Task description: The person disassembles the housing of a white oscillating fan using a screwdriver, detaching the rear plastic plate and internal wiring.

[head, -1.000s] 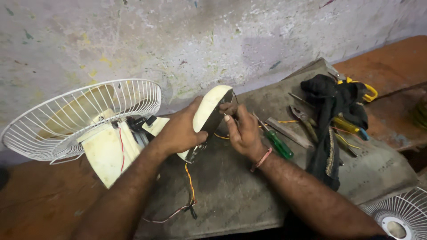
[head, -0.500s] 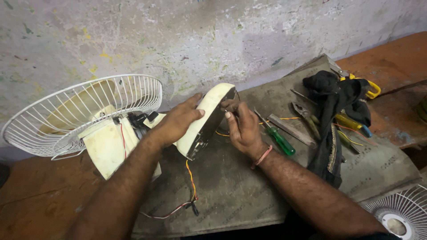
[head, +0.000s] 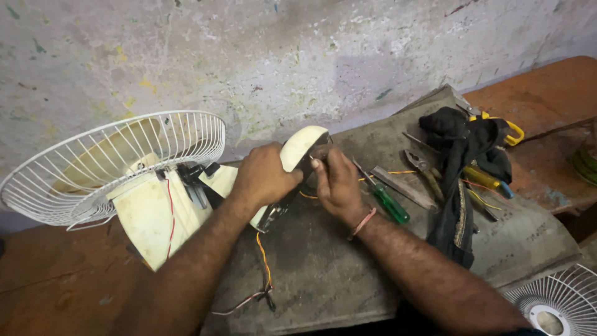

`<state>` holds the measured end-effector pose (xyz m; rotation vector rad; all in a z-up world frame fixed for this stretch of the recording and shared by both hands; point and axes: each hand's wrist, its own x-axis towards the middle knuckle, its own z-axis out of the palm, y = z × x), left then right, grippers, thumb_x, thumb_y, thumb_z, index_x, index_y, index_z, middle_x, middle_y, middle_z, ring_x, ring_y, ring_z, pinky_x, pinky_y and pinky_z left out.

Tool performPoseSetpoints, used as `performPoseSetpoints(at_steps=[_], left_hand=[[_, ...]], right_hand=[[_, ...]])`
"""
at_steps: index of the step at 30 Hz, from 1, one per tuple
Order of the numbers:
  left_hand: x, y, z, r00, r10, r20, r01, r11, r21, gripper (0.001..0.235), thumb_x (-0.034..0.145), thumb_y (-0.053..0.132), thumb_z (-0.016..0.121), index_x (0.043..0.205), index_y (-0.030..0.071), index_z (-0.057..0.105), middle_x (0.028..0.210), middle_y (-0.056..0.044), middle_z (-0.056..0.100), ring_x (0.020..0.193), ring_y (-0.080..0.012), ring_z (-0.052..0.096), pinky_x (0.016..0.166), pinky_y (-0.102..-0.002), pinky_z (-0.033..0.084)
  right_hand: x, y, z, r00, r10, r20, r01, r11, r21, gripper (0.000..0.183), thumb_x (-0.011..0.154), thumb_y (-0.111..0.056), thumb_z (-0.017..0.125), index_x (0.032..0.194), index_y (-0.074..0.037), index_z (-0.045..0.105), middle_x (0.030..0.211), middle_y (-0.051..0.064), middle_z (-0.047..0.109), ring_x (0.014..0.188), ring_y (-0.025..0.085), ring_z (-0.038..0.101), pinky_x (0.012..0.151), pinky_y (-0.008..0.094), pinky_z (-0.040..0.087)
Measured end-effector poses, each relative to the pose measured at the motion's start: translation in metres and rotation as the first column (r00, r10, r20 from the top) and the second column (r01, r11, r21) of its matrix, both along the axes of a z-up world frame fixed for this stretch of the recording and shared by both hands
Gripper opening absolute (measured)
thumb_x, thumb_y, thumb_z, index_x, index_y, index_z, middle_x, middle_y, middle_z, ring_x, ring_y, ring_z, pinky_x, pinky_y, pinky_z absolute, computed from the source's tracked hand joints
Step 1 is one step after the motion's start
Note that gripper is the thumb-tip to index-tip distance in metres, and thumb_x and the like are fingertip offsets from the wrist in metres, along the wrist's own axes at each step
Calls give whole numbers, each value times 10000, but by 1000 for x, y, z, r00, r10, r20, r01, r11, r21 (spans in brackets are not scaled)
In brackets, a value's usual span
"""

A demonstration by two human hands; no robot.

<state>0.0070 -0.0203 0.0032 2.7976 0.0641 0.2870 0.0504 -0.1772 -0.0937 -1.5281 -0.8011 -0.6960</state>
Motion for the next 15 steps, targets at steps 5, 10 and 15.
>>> performPoseSetpoints(at_steps=[5, 10, 15], left_hand=[[-5, -5, 0, 999, 20, 27, -20, 1000, 0, 489, 685, 358, 800, 996, -7, 702, 972, -252, 727, 969, -434, 693, 873, -516, 540], [-6, -6, 0, 998, 25, 54, -24, 999, -31, 469, 683, 337, 788, 997, -1, 704, 971, -249, 729, 966, -432, 694, 873, -519, 540], [-7, -6, 0, 998, 34, 52, -31, 998, -54, 455, 689, 322, 787, 999, 0, 701, 975, -249, 729, 976, -431, 692, 878, -521, 536]], right_hand=[[3, 3, -1, 998, -52, -48, 48, 996, -71, 59, 1000, -15, 624, 1035, -4, 578, 891, 189, 636, 746, 350, 637, 669, 416, 504], [5, 5, -4, 995, -92, -32, 89, 992, -93, 81, 989, -47, 651, 1011, -14, 580, 876, 192, 660, 748, 387, 659, 652, 448, 511], [9, 4, -4, 993, -114, 11, 115, 984, -133, 95, 982, -49, 667, 1002, -13, 582, 870, 197, 665, 769, 407, 660, 664, 464, 503]])
